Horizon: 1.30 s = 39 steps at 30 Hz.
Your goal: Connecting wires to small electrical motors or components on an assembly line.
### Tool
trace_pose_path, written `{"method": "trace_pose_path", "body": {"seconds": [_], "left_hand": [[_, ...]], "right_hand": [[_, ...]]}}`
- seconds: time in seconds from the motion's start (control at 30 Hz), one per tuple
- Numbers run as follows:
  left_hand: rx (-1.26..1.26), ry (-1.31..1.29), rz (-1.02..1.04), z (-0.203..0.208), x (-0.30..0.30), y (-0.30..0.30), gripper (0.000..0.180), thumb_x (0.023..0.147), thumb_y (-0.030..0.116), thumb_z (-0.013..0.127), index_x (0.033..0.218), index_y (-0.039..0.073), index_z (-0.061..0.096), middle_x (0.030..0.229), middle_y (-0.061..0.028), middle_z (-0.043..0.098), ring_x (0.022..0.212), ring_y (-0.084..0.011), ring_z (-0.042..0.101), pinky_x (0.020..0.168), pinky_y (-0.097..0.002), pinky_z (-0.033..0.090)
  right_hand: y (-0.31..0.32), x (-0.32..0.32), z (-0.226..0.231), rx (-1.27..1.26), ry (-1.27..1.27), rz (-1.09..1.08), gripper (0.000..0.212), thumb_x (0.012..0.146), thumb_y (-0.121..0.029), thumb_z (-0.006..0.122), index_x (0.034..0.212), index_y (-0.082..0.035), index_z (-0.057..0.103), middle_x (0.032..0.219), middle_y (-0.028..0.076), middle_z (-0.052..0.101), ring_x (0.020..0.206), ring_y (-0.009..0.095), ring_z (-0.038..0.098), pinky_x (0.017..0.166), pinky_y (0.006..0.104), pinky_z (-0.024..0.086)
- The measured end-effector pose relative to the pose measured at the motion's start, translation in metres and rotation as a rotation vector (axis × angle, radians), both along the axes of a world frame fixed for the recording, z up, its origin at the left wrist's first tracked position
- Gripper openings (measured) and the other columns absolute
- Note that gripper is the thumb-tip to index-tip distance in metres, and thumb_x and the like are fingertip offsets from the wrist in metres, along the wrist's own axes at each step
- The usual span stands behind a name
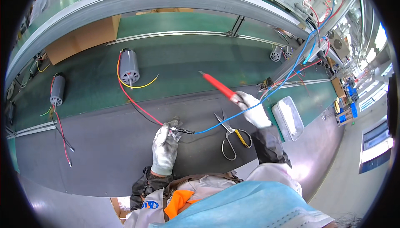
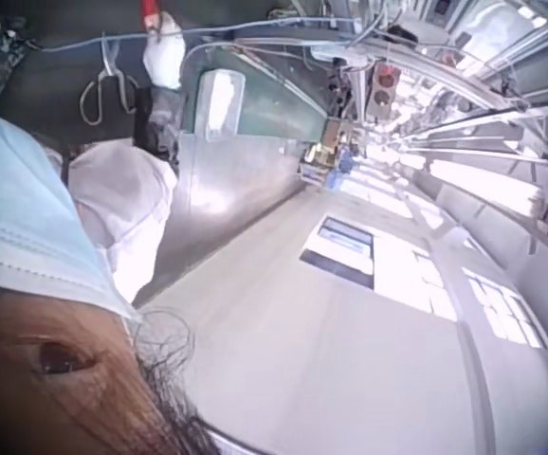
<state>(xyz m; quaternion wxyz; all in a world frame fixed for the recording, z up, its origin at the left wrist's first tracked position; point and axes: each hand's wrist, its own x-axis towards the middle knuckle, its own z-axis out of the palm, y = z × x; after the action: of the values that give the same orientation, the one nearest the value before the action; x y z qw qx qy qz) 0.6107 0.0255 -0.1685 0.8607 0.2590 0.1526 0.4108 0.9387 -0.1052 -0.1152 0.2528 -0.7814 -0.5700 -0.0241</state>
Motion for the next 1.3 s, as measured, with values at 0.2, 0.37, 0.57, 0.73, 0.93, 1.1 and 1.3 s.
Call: {"method": "trace_pose_path", "body": {"seconds": [0.2,0.37,0.57,0.73,0.93,1.1,1.3], "left_hand": [[-0.101,0.01,0.005,0.001,0.005,0.004,0.04,0.108,0.034,0.048,0.117,-0.001,0.065,0.126,-0.0155,0.065,0.116,-0.0233,0.061,0.101,-0.0397,0.048],[0.026,0.144,0.038,0.017,0.002,0.003,0.042,0.108,0.035,0.048,0.113,-0.001,0.068,0.117,-0.0152,0.069,0.11,-0.0195,0.061,0.101,-0.0357,0.046],[0.538,0.798,0.175,0.012,-0.015,0.014,0.036,0.109,0.027,0.048,0.117,-0.002,0.068,0.095,-0.0094,0.07,0.081,-0.0125,0.063,0.073,-0.028,0.049],[0.616,1.508,0.508,0.022,-0.096,0.059,0.031,0.103,0.022,0.056,0.116,-0.004,0.067,0.101,-0.0171,0.067,0.084,-0.0221,0.068,0.074,-0.036,0.055],[1.71,1.669,0.789,0.054,-0.077,0.041,0.028,0.096,0.023,0.063,0.115,0.003,0.066,0.117,-0.0197,0.067,0.114,-0.0358,0.063,0.096,-0.0488,0.051],[1.981,0.968,-0.218,0.016,0.047,0.006,0.042,0.084,0.019,0.066,0.125,0.01,0.064,0.124,-0.0125,0.063,0.121,-0.0361,0.059,0.104,-0.05,0.046],[2.07,0.61,-0.307,-0.006,0.173,-0.019,0.051,0.089,0.032,0.067,0.136,0.012,0.059,0.136,-0.0144,0.055,0.132,-0.0355,0.049,0.113,-0.057,0.036]], "right_hand": [[-0.091,0.015,-0.017,-0.199,-0.1,-0.389,0.051,0.086,-0.009,0.068,0.135,-0.003,0.057,0.122,0.021,0.066,0.114,0.04,0.063,0.093,0.0452,0.052],[-0.063,-0.047,0.013,-0.148,-0.065,-0.111,0.07,0.085,-0.016,0.073,0.149,-0.006,0.046,0.13,0.02,0.061,0.111,0.034,0.064,0.095,0.0399,0.05],[-0.004,-0.128,0.014,-0.182,1.46,0.647,0.062,0.095,-0.038,0.069,0.139,0.003,0.056,0.137,0.014,0.062,0.116,0.021,0.063,0.097,0.0362,0.05],[-0.027,-0.081,0.028,0.121,1.235,0.39,0.047,0.101,-0.039,0.061,0.114,0.005,0.071,0.119,0.013,0.072,0.095,0.021,0.071,0.084,0.0363,0.055],[-0.023,-0.045,0.039,-0.355,0.733,-0.178,0.031,0.1,-0.015,0.061,0.126,0.002,0.067,0.115,0.012,0.073,0.097,0.015,0.069,0.085,0.0311,0.055],[0.114,0.002,0.045,0.035,0.322,0.065,0.051,0.097,-0.028,0.063,0.142,-0.006,0.055,0.117,0.024,0.07,0.108,0.029,0.068,0.095,0.0338,0.052],[0.207,0.244,-0.01,-0.146,0.094,-0.739,0.07,0.093,-0.038,0.059,0.15,-0.006,0.035,0.125,0.028,0.066,0.117,0.042,0.065,0.099,0.0477,0.052]]}}
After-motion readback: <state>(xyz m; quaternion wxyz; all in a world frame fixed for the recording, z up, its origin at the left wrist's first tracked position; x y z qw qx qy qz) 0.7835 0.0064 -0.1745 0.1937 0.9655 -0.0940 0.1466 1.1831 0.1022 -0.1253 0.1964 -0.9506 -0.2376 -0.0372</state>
